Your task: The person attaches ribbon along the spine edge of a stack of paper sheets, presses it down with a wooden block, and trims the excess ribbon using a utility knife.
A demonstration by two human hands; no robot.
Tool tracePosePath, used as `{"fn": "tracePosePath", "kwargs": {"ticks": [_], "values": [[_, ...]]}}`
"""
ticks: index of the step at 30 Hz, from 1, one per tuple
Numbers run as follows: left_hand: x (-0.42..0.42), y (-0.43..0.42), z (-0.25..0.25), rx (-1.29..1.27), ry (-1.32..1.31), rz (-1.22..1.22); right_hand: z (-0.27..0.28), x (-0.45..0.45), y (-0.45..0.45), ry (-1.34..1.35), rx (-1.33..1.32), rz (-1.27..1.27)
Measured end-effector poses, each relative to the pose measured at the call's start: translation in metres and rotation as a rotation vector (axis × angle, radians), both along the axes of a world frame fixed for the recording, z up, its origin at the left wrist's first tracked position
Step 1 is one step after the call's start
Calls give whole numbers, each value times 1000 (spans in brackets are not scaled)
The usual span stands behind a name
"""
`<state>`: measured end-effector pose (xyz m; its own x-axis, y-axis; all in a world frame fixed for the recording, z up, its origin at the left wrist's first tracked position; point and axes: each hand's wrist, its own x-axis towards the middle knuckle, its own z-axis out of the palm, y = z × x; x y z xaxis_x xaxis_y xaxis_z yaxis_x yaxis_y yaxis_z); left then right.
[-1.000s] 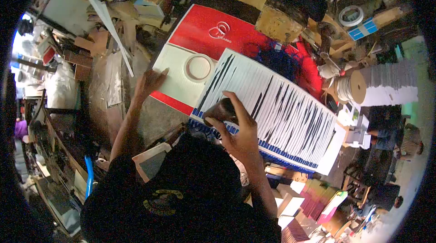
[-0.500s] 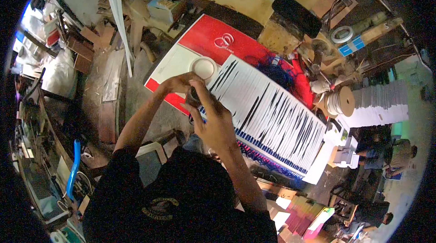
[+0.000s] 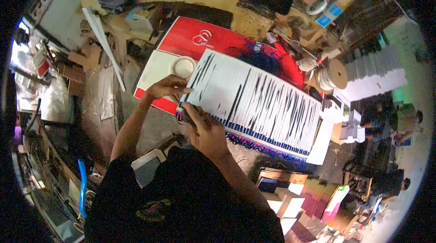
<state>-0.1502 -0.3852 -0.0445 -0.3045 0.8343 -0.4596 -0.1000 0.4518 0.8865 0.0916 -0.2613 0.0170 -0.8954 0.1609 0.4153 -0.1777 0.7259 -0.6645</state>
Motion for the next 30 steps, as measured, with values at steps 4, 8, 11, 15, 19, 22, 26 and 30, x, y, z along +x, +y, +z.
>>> {"fn": "tracePosePath", "kwargs": {"ticks": [4,8,11,15,19,22,26,30], "values": [[-9,0,-9,100,-15,43,31,18,-2,203,-255,-118],[1,0,-2,53,-17,49,-2,32,9,-118,-119,-80],[-9,-2,-12,82,-51,21,49,47,12,34,-313,-208],[-5,-6,-15,-15,4,31,-10,71,24,-95,48,-224],[-13,-6,-16,2,50,86,24,72,23,86,-188,-318],[-16,-19,-24,64,125,129,-10,90,22,90,-46,-454],[3,5,28,-39,579,24,3,104,37,-1,-273,-541],[73,70,68,299,933,-44,8,135,36,255,-545,-728]]}}
